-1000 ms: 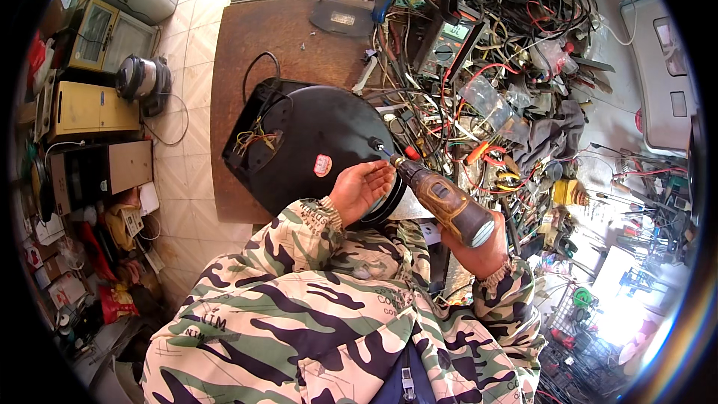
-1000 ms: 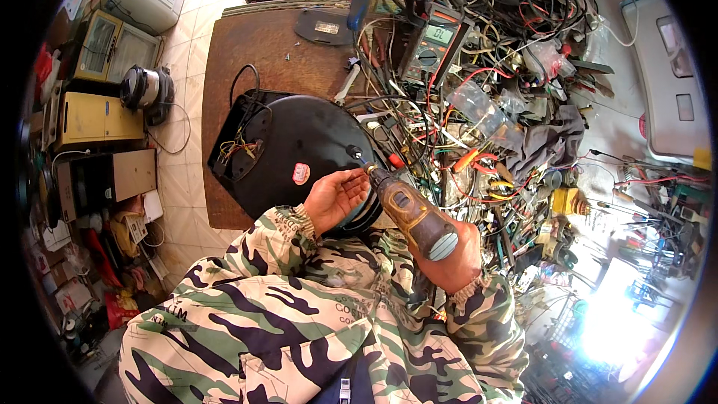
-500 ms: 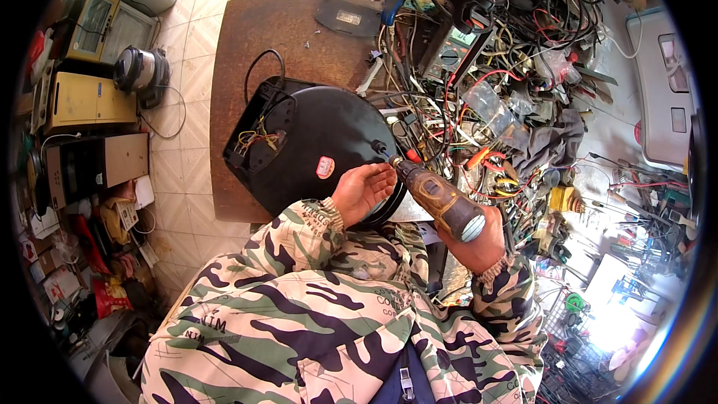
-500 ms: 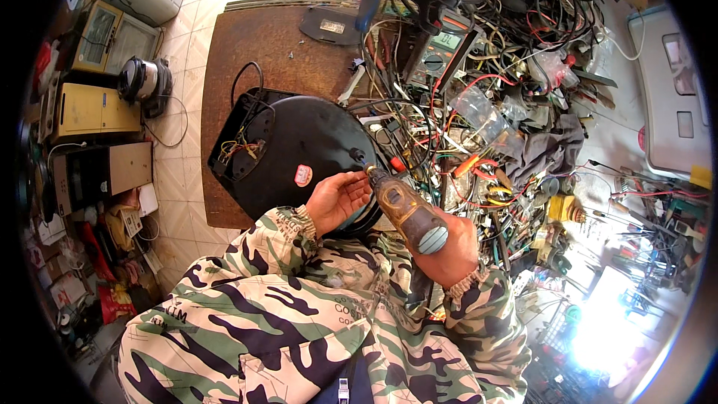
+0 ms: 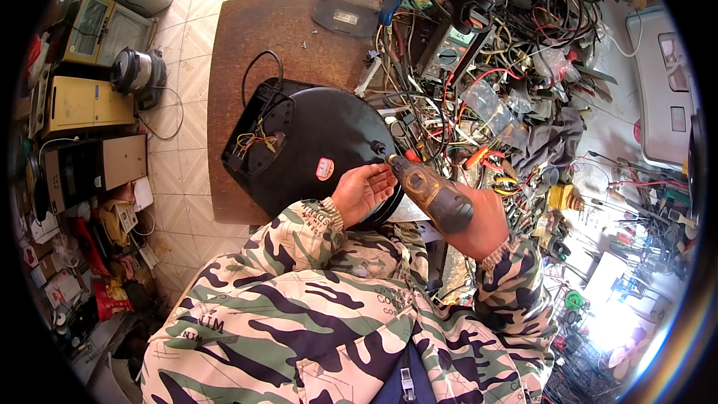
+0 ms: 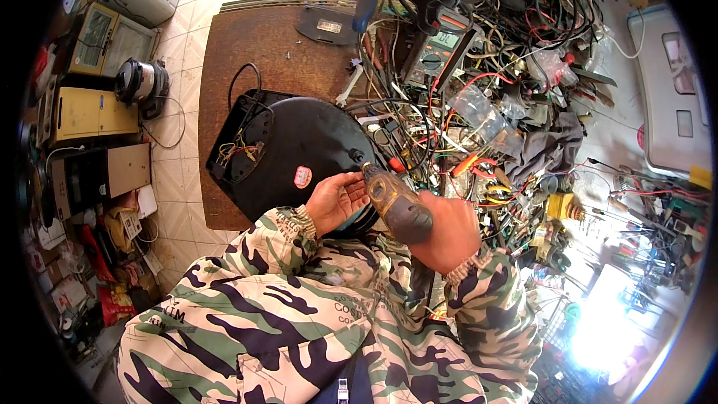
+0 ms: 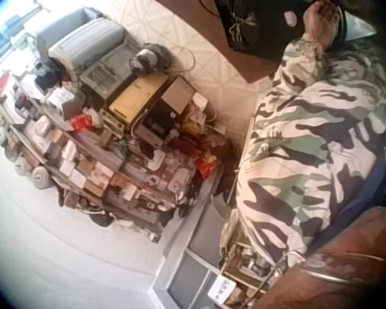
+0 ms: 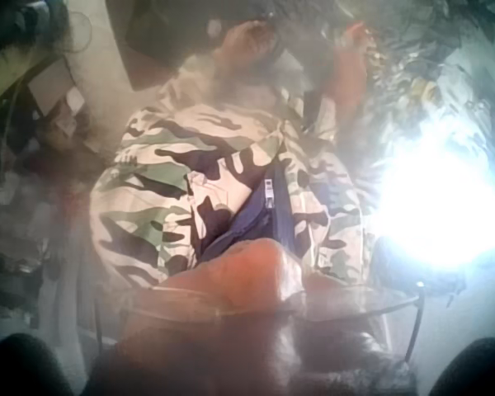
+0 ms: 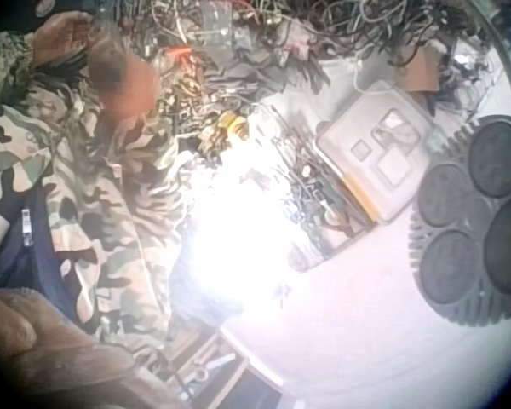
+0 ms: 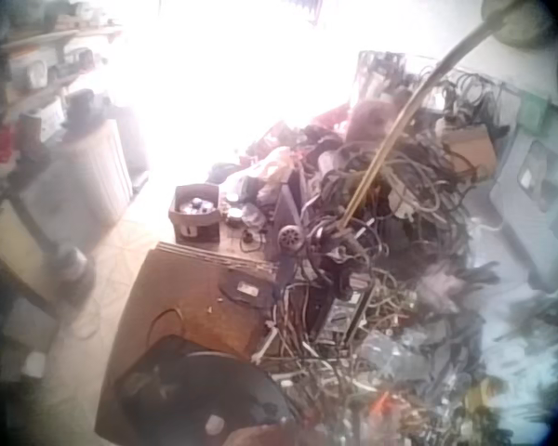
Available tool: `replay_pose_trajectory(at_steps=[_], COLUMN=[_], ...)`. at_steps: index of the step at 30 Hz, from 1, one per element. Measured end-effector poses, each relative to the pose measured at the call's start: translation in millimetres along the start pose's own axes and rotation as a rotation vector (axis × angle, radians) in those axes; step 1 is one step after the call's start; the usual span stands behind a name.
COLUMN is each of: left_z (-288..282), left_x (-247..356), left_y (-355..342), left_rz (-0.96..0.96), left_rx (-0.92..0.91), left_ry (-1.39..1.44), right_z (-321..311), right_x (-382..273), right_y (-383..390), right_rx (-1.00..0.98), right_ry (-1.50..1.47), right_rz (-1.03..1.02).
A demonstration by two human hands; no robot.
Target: The person repairs a black circular electronic device by testing its internal wiring with a multimeter and soldering connections. They manipulate the wires and components inside the device's casing, using a soldering iron to secure the connections.
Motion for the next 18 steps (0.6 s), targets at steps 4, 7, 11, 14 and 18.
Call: replay_pose_trajectory(at_steps=[4,7,11,14,18], left_z=[1,1,0,-3,-4], left_x=[1,2,1,1,1], left_y=[1,2,1,-1,-2], left_rz=[0.005,-0.002,-0.009,-0.013,-0.010], left_rx=[-0.017,-0.035,-0.032,-0.052,-0.059], left_ry=[-0.028,-0.037,-0.036,-0.027,-0.049], right_z=[-9,-17,-26,-30,-32], right_x=[1,1,0,-1,-3], right_y=[-18,-27,-35,-39,-41], right_rx=[-0.060,-0.051,-0.136,-0.220,-0.179], right_ry=[0.059,0.036,0.075,0.145,0.197], right_rz=[-0.064,-0.097,-0.084,-0.006,-0.033])
Point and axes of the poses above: each hand's wrist, its own y-axis away from the middle knuckle, its own z-axis out of the palm, x = y × z, the point moved 1 cm from there along -y, towards the middle knuckle, and after that the axes turned 5 degrees about y, right-handed, at the moved point
